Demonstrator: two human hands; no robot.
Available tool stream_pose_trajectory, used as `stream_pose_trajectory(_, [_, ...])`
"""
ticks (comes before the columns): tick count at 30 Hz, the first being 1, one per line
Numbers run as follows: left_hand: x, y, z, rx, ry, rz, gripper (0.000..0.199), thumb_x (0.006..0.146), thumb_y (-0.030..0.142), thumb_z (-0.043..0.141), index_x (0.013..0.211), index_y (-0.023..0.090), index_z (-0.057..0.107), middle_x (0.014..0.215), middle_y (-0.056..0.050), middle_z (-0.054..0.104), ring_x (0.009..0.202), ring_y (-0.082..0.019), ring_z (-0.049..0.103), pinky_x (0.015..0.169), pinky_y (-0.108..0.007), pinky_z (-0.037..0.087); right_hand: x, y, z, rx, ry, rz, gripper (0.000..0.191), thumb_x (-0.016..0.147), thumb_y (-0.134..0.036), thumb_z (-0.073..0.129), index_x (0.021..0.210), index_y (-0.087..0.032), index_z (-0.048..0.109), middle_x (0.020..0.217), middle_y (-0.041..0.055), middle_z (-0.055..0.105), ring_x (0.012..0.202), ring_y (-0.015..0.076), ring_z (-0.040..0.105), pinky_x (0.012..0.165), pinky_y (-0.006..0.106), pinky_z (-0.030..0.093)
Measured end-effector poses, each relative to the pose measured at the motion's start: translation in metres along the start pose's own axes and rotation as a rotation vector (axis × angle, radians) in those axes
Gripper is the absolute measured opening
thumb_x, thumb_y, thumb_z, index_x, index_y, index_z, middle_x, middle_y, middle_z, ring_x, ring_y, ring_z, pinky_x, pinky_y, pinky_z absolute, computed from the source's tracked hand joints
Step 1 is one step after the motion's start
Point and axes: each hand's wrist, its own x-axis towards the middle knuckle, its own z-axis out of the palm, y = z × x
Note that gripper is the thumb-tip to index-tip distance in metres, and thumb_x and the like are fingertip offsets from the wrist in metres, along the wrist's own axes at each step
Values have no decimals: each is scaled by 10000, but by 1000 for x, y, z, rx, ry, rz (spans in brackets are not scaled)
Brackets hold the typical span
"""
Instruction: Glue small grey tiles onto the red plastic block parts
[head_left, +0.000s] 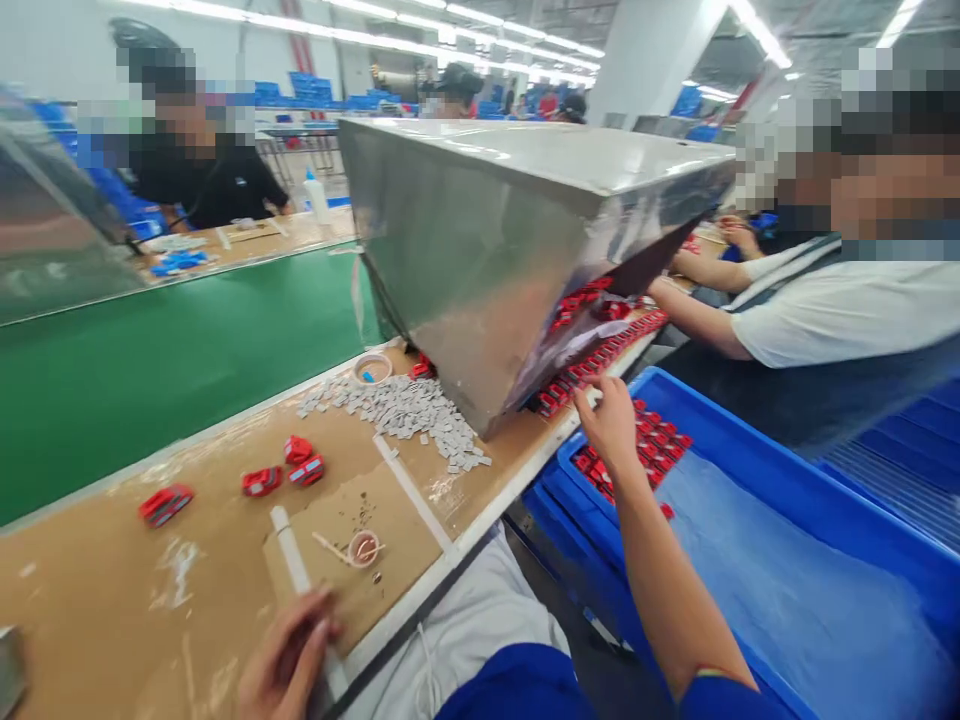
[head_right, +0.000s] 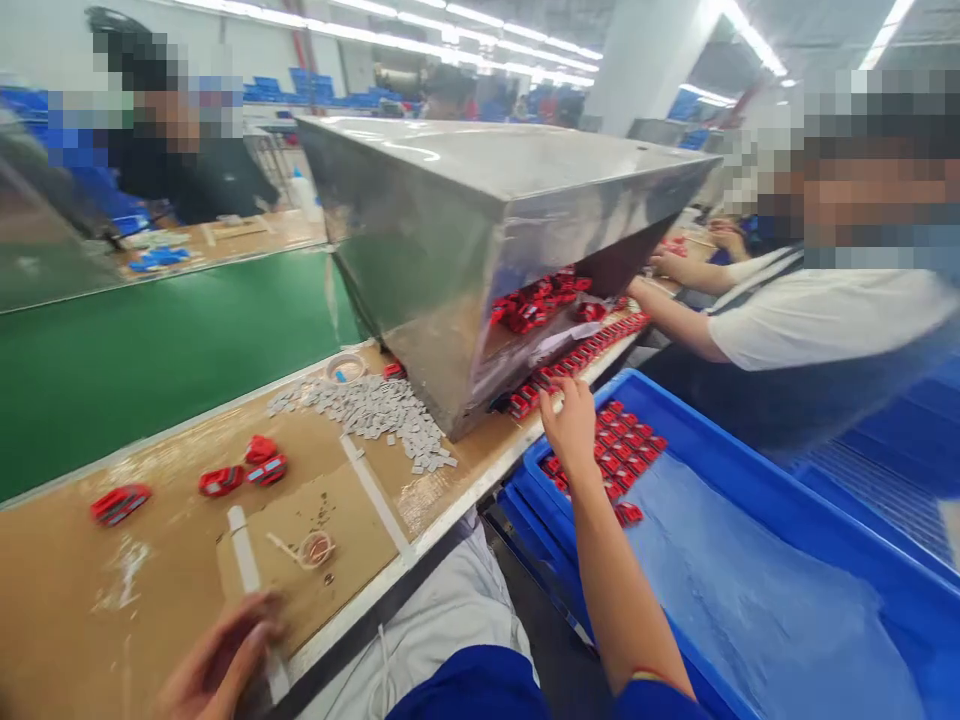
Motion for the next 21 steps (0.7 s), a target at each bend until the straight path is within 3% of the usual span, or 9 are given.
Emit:
stream_pose_trajectory(2, [30, 13, -1, 145, -3, 138, 395, 888, 491, 671, 1214, 286, 757, 1242, -93, 742, 1086, -311, 734, 976, -476, 627, -29, -25, 3, 101, -26, -45, 218, 994, -381, 518, 1031, -202, 635, 1011, 102, 652, 906, 257, 627, 805, 410, 539])
stream_pose_trajectory(5, [79, 31, -2, 353, 12, 208, 471, 942, 332, 573, 1406, 264, 622, 1412, -139, 563, 1097, -272, 707, 1035, -508, 578, -77, -59, 18, 225, -108, -125, 222, 989, -403, 549, 932, -215, 652, 936, 76, 647, 858, 242, 618, 803, 408, 522])
stream_pose_trajectory(8, [113, 42, 6, 523, 15, 116, 622, 855, 199, 673, 1464, 248, 555, 1462, -160, 462, 1289, -350, 603, 1102, -554, 505, -115, -78, 37, 276, -177, -148, 232, 975, -415, 570, 969, -211, 680, 1004, 99, 636, 997, 285, 620, 890, 465, 504])
stream_pose_trajectory(10, [127, 47, 15, 494, 30, 47, 568, 816, 140, 707, 1372, 221, 621, 1393, -161, 511, 1260, -370, 606, 1100, -560, 481, -129, -82, 47, 279, -198, -141, 247, 973, -408, 559, 1009, -198, 684, 1048, 119, 626, 1049, 304, 610, 930, 497, 492])
stream_pose_trajectory(13, [137, 47, 22, 420, 66, 15, 340, 828, 128, 690, 1160, 198, 687, 1240, -134, 606, 1135, -335, 647, 1043, -509, 497, -137, -81, 54, 277, -201, -134, 253, 964, -388, 550, 1031, -182, 680, 1086, 143, 622, 1080, 319, 600, 964, 522, 483])
stream_pose_trajectory(16, [138, 41, 16, 304, 109, 11, 135, 821, 195, 715, 944, 188, 659, 1086, -102, 661, 1053, -296, 654, 980, -443, 513, -137, -78, 53, 279, -210, -128, 230, 965, -366, 537, 1028, -193, 675, 1092, 139, 630, 1067, 308, 613, 958, 506, 498])
stream_pose_trajectory(19, [122, 36, 3, 134, 136, -16, 226, 826, 366, 734, 840, 191, 592, 929, -68, 696, 931, -254, 682, 868, -382, 545, -137, -79, 50, 280, -214, -113, 201, 960, -353, 539, 999, -210, 674, 1077, 131, 632, 1051, 308, 620, 948, 506, 505])
stream_pose_trajectory(21, [101, 36, -4, 18, 138, -34, 323, 843, 479, 707, 910, 184, 593, 924, -68, 724, 880, -232, 706, 810, -356, 558, -138, -81, 50, 284, -205, -99, 190, 954, -350, 547, 987, -213, 675, 1068, 133, 630, 1049, 315, 616, 947, 516, 504])
